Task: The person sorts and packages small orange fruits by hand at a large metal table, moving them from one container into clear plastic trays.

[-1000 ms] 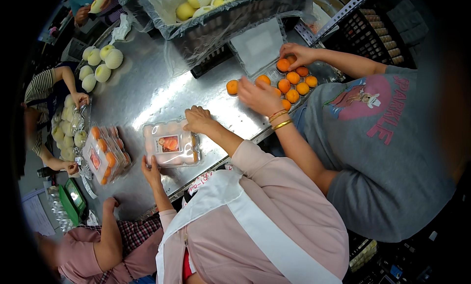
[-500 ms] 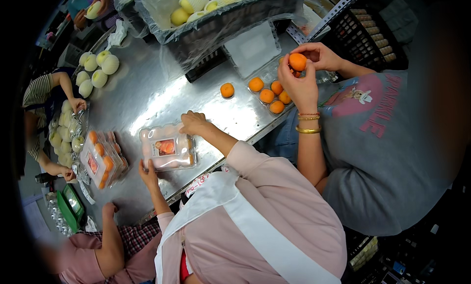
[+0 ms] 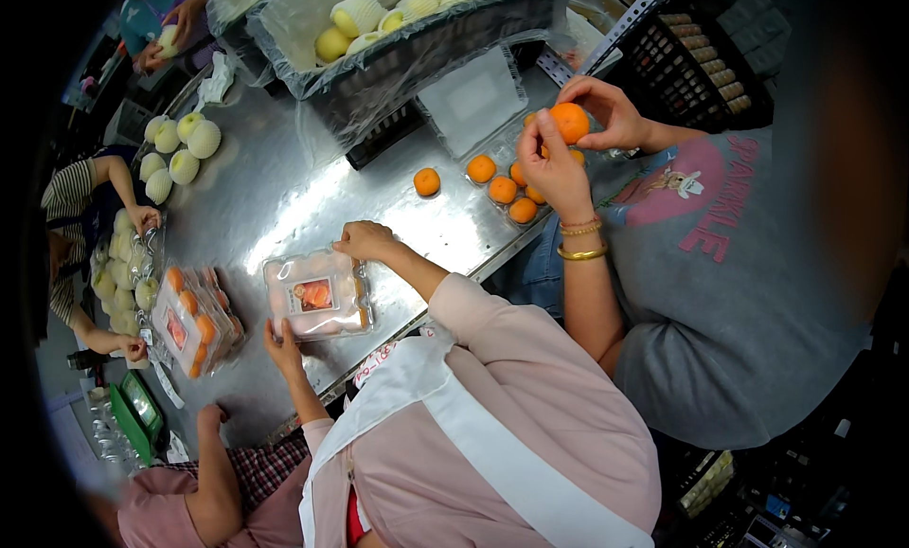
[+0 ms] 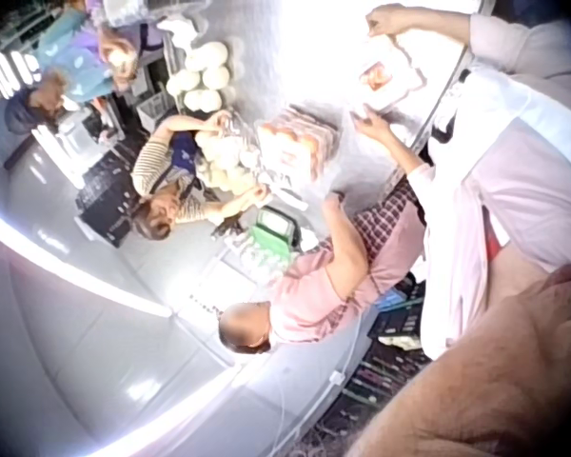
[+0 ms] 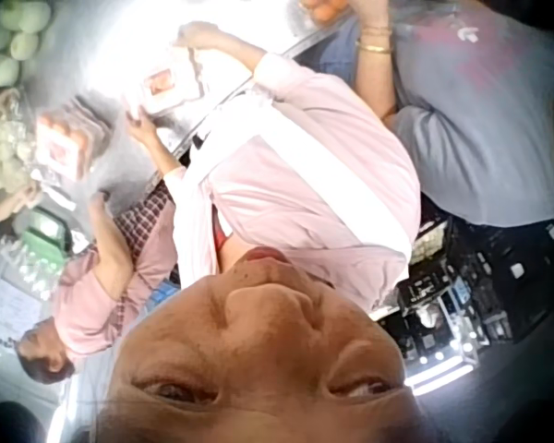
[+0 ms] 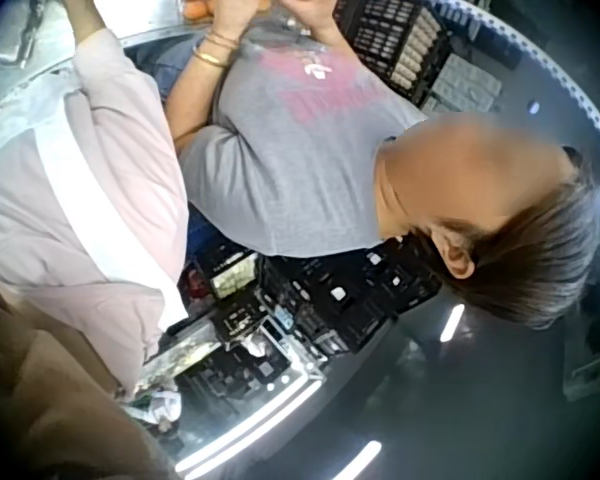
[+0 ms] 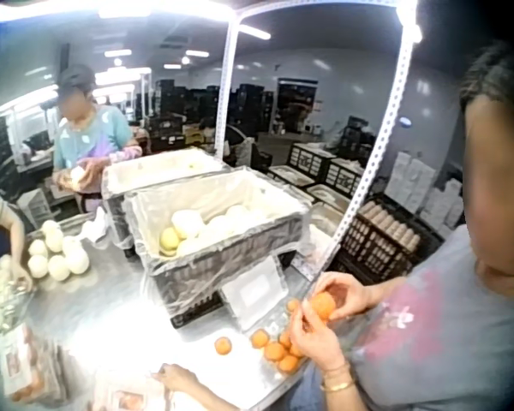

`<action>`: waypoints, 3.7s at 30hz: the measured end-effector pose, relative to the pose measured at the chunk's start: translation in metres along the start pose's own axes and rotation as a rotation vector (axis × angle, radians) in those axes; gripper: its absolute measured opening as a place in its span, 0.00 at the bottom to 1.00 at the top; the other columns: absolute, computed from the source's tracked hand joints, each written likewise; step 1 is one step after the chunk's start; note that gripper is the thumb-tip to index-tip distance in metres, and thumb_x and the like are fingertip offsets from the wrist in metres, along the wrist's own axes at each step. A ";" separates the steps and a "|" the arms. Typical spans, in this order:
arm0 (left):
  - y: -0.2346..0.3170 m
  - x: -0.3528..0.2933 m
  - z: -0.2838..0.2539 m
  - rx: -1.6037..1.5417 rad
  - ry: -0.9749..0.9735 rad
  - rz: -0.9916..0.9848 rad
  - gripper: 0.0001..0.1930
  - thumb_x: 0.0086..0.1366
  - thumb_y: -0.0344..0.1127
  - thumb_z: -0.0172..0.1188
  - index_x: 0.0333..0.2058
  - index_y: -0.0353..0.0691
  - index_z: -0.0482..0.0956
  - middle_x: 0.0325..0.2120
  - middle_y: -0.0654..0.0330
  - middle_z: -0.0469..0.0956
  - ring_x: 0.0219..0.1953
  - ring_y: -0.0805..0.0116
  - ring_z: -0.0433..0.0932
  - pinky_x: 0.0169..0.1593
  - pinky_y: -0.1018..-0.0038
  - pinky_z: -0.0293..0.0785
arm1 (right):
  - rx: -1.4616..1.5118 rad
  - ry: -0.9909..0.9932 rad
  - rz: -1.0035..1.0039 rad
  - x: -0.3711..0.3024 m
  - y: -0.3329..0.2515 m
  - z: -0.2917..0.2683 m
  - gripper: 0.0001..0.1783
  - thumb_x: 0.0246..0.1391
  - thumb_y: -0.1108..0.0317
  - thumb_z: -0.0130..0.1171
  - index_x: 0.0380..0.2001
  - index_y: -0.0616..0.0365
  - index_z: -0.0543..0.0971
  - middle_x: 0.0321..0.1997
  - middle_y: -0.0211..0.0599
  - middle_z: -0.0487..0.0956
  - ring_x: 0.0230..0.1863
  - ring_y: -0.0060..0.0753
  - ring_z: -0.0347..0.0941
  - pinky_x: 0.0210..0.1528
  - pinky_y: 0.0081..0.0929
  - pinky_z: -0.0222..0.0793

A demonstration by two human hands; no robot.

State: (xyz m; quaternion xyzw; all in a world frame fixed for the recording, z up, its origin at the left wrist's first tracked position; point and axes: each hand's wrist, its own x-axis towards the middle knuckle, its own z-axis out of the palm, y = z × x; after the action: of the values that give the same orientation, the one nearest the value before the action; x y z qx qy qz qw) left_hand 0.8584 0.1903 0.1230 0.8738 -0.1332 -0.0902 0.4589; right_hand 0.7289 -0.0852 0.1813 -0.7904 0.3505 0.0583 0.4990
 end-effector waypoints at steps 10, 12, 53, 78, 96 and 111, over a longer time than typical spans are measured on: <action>0.013 -0.002 -0.001 0.035 0.004 -0.043 0.28 0.54 0.43 0.57 0.49 0.32 0.63 0.47 0.48 0.62 0.49 0.58 0.63 0.51 0.70 0.58 | 0.181 -0.046 0.077 0.008 0.007 0.005 0.24 0.41 0.47 0.55 0.32 0.58 0.75 0.34 0.41 0.76 0.37 0.37 0.72 0.41 0.29 0.65; 0.004 -0.002 -0.002 0.076 0.022 0.090 0.29 0.54 0.44 0.58 0.50 0.30 0.62 0.47 0.49 0.62 0.46 0.63 0.64 0.47 0.73 0.63 | 0.156 -0.014 0.054 0.009 0.014 0.015 0.25 0.41 0.47 0.54 0.32 0.59 0.75 0.34 0.41 0.76 0.37 0.37 0.72 0.40 0.28 0.65; 0.024 -0.008 -0.003 0.060 0.008 -0.001 0.28 0.55 0.44 0.56 0.49 0.32 0.63 0.46 0.48 0.62 0.47 0.58 0.63 0.51 0.70 0.58 | 0.180 0.013 0.040 0.008 0.015 0.012 0.24 0.41 0.48 0.56 0.32 0.59 0.75 0.33 0.39 0.76 0.35 0.33 0.72 0.38 0.25 0.65; -0.002 0.000 -0.001 0.086 0.008 -0.011 0.29 0.53 0.47 0.58 0.50 0.38 0.64 0.46 0.54 0.60 0.42 0.66 0.65 0.35 0.76 0.70 | 0.182 -0.024 0.077 0.007 0.010 0.008 0.23 0.41 0.49 0.57 0.32 0.58 0.74 0.35 0.39 0.75 0.37 0.32 0.70 0.40 0.24 0.64; -0.007 0.002 0.000 0.056 0.022 0.049 0.29 0.53 0.45 0.58 0.50 0.33 0.63 0.46 0.53 0.62 0.41 0.67 0.66 0.36 0.78 0.68 | 0.208 -0.009 0.057 0.009 0.015 0.012 0.25 0.40 0.47 0.56 0.33 0.58 0.74 0.33 0.39 0.76 0.34 0.33 0.72 0.38 0.25 0.66; 0.013 -0.003 0.000 0.015 0.001 -0.042 0.28 0.54 0.44 0.57 0.49 0.32 0.63 0.45 0.48 0.63 0.46 0.59 0.64 0.48 0.71 0.60 | 0.195 0.016 0.044 0.008 0.016 0.010 0.25 0.40 0.47 0.56 0.31 0.59 0.75 0.32 0.40 0.76 0.34 0.33 0.72 0.38 0.25 0.66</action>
State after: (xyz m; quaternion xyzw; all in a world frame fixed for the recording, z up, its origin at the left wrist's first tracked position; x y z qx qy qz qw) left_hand 0.8539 0.1837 0.1335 0.8799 -0.1151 -0.0984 0.4504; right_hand 0.7277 -0.0847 0.1609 -0.7305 0.3759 0.0286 0.5694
